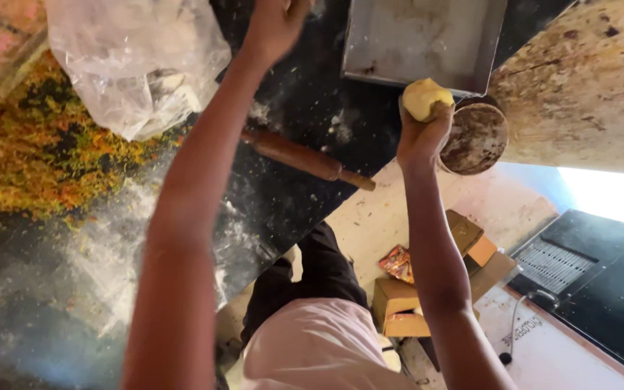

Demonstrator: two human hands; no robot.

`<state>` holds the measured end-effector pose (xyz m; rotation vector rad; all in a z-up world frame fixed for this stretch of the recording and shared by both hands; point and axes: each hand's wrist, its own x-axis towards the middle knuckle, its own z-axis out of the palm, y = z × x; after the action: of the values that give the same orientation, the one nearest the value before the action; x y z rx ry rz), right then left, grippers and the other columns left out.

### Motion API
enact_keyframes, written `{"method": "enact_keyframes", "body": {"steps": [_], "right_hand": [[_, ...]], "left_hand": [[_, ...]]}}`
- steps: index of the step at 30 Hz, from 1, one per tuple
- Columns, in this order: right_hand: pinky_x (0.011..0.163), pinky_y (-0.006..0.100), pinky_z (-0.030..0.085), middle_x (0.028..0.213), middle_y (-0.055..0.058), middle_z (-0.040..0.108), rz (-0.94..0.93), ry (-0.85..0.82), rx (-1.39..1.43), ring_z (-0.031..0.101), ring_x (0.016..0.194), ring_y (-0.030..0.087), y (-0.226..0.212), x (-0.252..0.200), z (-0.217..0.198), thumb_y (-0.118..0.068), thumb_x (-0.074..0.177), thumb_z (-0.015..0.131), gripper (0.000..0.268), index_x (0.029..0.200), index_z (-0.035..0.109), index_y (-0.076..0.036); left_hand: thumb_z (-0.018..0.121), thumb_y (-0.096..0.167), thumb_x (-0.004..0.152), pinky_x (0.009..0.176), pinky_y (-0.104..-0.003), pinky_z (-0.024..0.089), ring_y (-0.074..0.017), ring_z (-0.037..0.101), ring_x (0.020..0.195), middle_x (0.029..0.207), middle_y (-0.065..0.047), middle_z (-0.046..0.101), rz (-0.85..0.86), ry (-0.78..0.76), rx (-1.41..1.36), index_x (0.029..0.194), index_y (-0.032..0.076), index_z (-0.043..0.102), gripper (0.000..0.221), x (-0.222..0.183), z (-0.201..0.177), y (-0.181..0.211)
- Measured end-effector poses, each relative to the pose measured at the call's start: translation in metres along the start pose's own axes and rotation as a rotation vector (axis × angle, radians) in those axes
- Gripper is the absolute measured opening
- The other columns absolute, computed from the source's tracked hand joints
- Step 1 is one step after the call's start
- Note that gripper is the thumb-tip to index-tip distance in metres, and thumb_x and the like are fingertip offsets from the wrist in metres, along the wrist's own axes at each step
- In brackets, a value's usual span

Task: The person rolls out dough with a rolling pin, fills it with a vegetable mixture, closes the dough to form a ball, and then flattens and rolls it again on a floured surface.

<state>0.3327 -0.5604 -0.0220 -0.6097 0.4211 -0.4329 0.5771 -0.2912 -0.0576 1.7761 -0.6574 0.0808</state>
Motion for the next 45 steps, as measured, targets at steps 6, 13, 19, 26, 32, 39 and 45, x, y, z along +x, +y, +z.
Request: {"method": "enact_keyframes", "body": {"steps": [6,13,19,26,32,39,45], "right_hand": [[0.107,0.056,0.053,0.133,0.008,0.058,0.111,0.022,-0.15,0.059,0.126,0.03,-0.008,-0.088,0.044,-0.023,0.102,0.052,0.038,0.139,0.047,-0.014],[0.111,0.048,0.053,0.141,0.016,0.06,0.004,-0.514,-0.508,0.061,0.13,0.03,-0.008,-0.18,0.12,-0.021,0.109,0.058,0.047,0.151,0.046,-0.004],[0.122,0.046,0.045,0.149,0.02,0.054,-0.703,-0.925,-1.068,0.054,0.142,0.034,0.099,-0.306,0.151,-0.041,0.11,0.047,0.053,0.145,0.051,-0.002],[0.117,0.062,0.018,0.152,0.028,0.047,-0.758,-1.438,-1.647,0.037,0.146,0.044,0.2,-0.374,0.126,-0.018,0.084,0.067,0.07,0.144,0.049,0.013],[0.117,0.042,0.045,0.155,0.009,0.059,0.008,-1.253,-2.057,0.056,0.143,0.032,0.247,-0.371,0.165,-0.005,0.103,0.048,0.049,0.151,0.055,-0.014],[0.127,0.043,0.031,0.161,0.018,0.043,-0.764,-1.842,-1.48,0.043,0.15,0.036,0.248,-0.4,0.126,-0.01,0.088,0.061,0.068,0.153,0.042,-0.004],[0.123,0.049,0.027,0.157,0.031,0.038,-0.497,-1.608,-1.69,0.032,0.149,0.042,0.241,-0.434,0.101,-0.059,0.095,0.063,0.1,0.153,0.031,0.015]], "left_hand": [[0.067,0.066,0.08,0.11,-0.057,0.028,-0.0331,0.057,0.12,0.123,-0.014,0.062,0.142,-0.712,0.692,0.141,0.008,0.051,0.086,-0.162,-0.056,0.153],[0.073,0.048,0.093,0.093,-0.049,0.051,-0.0344,0.064,0.11,0.113,-0.013,0.063,-0.098,-0.449,0.682,0.123,0.006,0.059,0.053,-0.247,-0.076,0.187],[0.079,0.037,0.092,0.075,-0.049,0.054,-0.0416,0.065,0.092,0.108,-0.017,0.065,-0.468,0.321,0.743,0.123,0.007,0.06,0.047,-0.428,-0.158,0.248],[0.069,0.044,0.1,0.087,-0.053,0.047,-0.0439,0.057,0.102,0.109,-0.023,0.059,-0.643,0.526,1.055,0.121,-0.003,0.057,0.053,-0.613,-0.231,0.277],[0.067,0.048,0.103,0.089,-0.051,0.044,-0.0421,0.055,0.104,0.11,-0.021,0.059,-0.706,0.579,1.151,0.124,-0.004,0.06,0.056,-0.659,-0.235,0.265],[0.067,0.047,0.101,0.089,-0.05,0.045,-0.0394,0.055,0.104,0.112,-0.019,0.059,-0.739,0.567,1.155,0.124,-0.002,0.06,0.055,-0.655,-0.233,0.271],[0.067,0.048,0.1,0.09,-0.05,0.044,-0.0397,0.054,0.104,0.111,-0.02,0.058,-0.737,0.537,1.14,0.126,-0.004,0.059,0.059,-0.661,-0.228,0.269]]}}
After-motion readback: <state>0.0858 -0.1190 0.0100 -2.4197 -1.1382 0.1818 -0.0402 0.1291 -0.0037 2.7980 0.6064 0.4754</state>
